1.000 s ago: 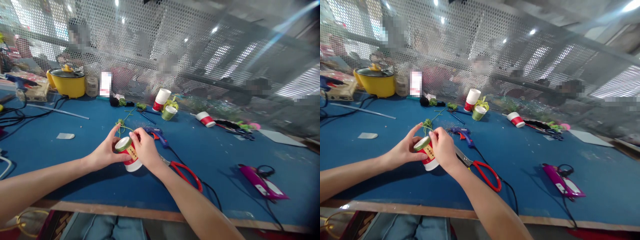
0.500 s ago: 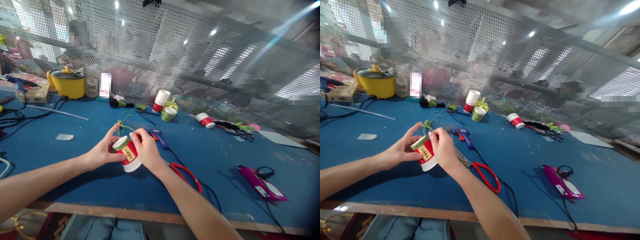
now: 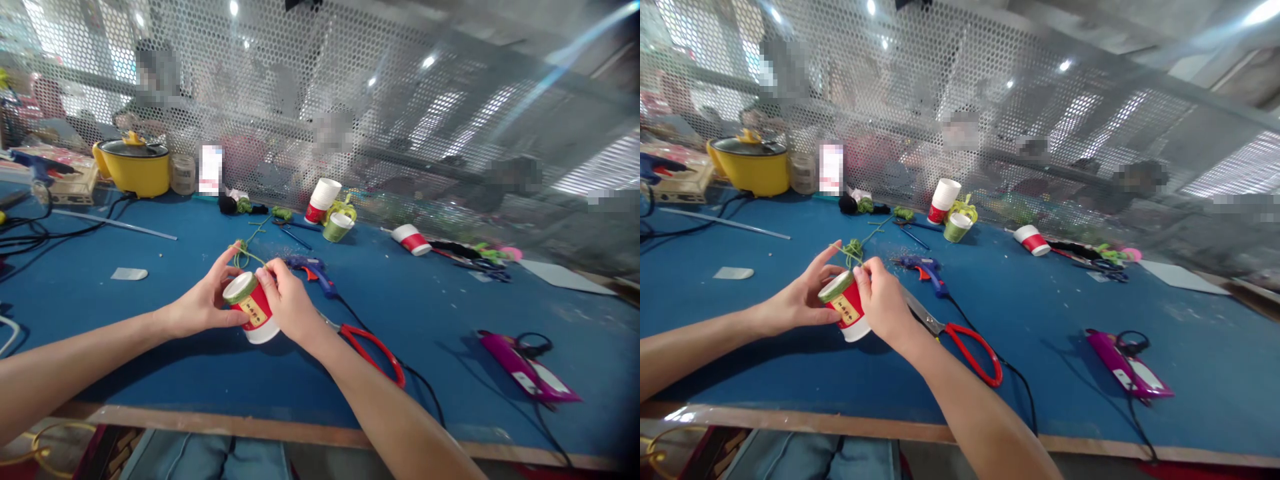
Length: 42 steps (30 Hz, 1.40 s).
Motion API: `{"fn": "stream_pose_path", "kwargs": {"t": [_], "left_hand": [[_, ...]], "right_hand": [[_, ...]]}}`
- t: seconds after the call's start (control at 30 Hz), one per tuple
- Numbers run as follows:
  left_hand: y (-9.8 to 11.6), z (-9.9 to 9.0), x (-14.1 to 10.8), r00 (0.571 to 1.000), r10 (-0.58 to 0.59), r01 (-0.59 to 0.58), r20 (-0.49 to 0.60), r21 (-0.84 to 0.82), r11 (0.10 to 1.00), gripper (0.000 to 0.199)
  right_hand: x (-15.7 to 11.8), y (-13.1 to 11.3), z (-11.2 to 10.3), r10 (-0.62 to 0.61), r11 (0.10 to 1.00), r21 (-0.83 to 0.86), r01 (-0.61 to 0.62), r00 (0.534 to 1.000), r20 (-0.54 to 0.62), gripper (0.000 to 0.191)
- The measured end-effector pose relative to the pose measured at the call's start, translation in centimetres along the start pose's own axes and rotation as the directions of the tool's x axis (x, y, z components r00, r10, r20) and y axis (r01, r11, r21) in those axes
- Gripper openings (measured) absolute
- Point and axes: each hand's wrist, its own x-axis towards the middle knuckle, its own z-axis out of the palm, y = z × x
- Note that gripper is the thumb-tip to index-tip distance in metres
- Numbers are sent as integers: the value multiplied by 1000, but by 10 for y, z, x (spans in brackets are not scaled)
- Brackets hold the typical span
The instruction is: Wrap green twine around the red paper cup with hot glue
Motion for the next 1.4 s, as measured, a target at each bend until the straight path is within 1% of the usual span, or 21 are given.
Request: {"fn": "stream_pose_path", "kwargs": {"t": [0.27, 0.43, 0.53, 0.6, 0.7, 0.73, 0.8, 0.93, 1.0, 1.17, 1.4], "left_hand": [[-2, -1, 0, 999, -3, 3, 40, -4, 1000, 103], [-1, -1, 1, 999, 22, -21, 47, -20, 1000, 103], [1, 1, 1, 999, 27, -26, 30, -20, 999, 104], [1, 2, 2, 1000, 17, -18, -25, -29, 999, 104], [0, 2, 4, 992, -11, 5, -123, -50, 999, 103], [-1, 1, 4, 991, -16, 9, -136, -52, 999, 102], [-1, 0, 4, 992, -15, 10, -127, -42, 999, 99], [1, 0, 4, 995, 0, 1, -97, 4, 1000, 91], [3, 0, 4, 994, -8, 11, -111, 27, 1000, 86], [7, 3, 4, 987, -38, 45, -156, 38, 998, 81], [6, 5, 3, 984, -24, 28, -177, 23, 999, 78]], "right_hand": [[1, -1, -2, -29, 999, -29, 28, 999, -41, 18], [0, -2, -1, 1, 1000, 1, -1, 1000, 0, 18], [1, 1, 1, 50, 997, 65, -51, 999, 17, 19], [3, 4, 4, 114, 983, 144, -114, 993, 6, 20], [6, 10, 9, 245, 919, 315, -237, 969, 14, 23], [7, 12, 11, 272, 896, 357, -265, 962, 29, 24], [8, 15, 14, 293, 872, 394, -291, 955, 56, 25], [8, 13, 12, 290, 883, 376, -282, 956, 38, 25], [8, 11, 10, 272, 905, 338, -258, 962, 8, 25], [7, 6, 9, 177, 971, 170, -168, 983, -42, 22], [5, 6, 11, 141, 987, 85, -135, 988, -66, 22]]}}
